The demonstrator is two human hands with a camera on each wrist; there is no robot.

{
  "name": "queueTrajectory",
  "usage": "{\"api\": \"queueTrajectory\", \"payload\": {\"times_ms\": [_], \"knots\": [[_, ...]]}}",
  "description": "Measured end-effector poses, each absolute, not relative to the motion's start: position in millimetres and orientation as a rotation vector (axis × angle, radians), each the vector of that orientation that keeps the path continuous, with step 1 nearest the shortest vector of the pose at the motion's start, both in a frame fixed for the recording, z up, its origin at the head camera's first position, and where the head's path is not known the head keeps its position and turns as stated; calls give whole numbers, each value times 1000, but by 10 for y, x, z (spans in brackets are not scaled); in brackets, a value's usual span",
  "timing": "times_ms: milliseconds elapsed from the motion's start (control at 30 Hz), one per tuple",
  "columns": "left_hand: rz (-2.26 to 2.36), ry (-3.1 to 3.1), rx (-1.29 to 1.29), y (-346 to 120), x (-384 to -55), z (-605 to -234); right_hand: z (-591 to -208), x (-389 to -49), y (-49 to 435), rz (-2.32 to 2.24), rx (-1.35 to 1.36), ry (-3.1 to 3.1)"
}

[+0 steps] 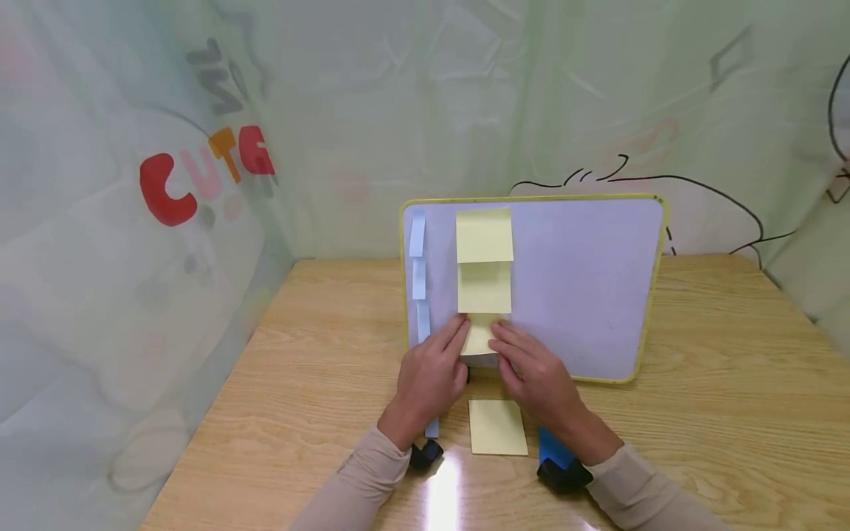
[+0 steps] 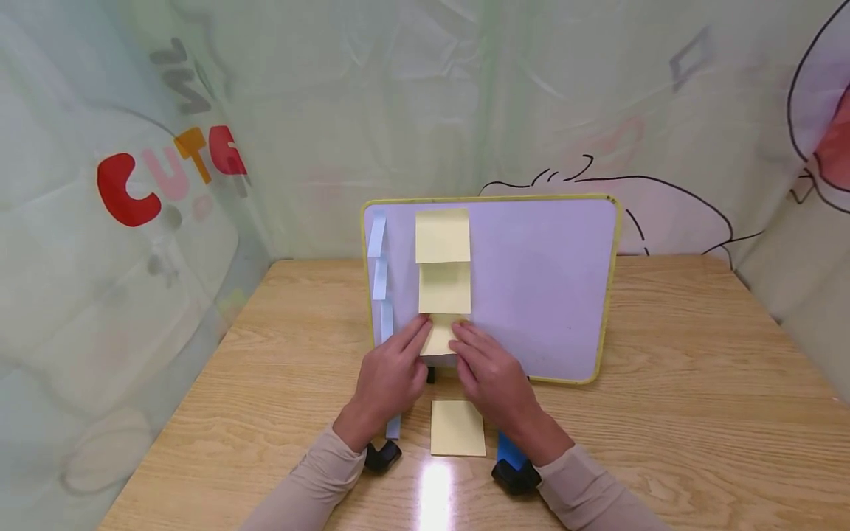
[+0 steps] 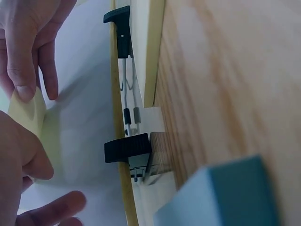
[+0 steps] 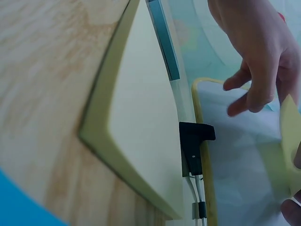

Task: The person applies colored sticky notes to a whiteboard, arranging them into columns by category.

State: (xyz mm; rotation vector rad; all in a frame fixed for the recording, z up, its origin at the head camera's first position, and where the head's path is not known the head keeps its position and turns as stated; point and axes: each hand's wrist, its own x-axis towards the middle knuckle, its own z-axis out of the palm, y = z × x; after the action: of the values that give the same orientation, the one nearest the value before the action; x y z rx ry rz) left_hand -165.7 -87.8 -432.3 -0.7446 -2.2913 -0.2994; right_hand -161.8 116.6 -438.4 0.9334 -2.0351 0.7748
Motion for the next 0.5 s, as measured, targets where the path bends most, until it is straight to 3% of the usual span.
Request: {"api": "queueTrajectory", "payload": {"times_ms": [500], "knots": [[-421, -2276, -694, -879, -1620, -4324, -4369, -1560, 1162, 781, 881, -2098]]}}
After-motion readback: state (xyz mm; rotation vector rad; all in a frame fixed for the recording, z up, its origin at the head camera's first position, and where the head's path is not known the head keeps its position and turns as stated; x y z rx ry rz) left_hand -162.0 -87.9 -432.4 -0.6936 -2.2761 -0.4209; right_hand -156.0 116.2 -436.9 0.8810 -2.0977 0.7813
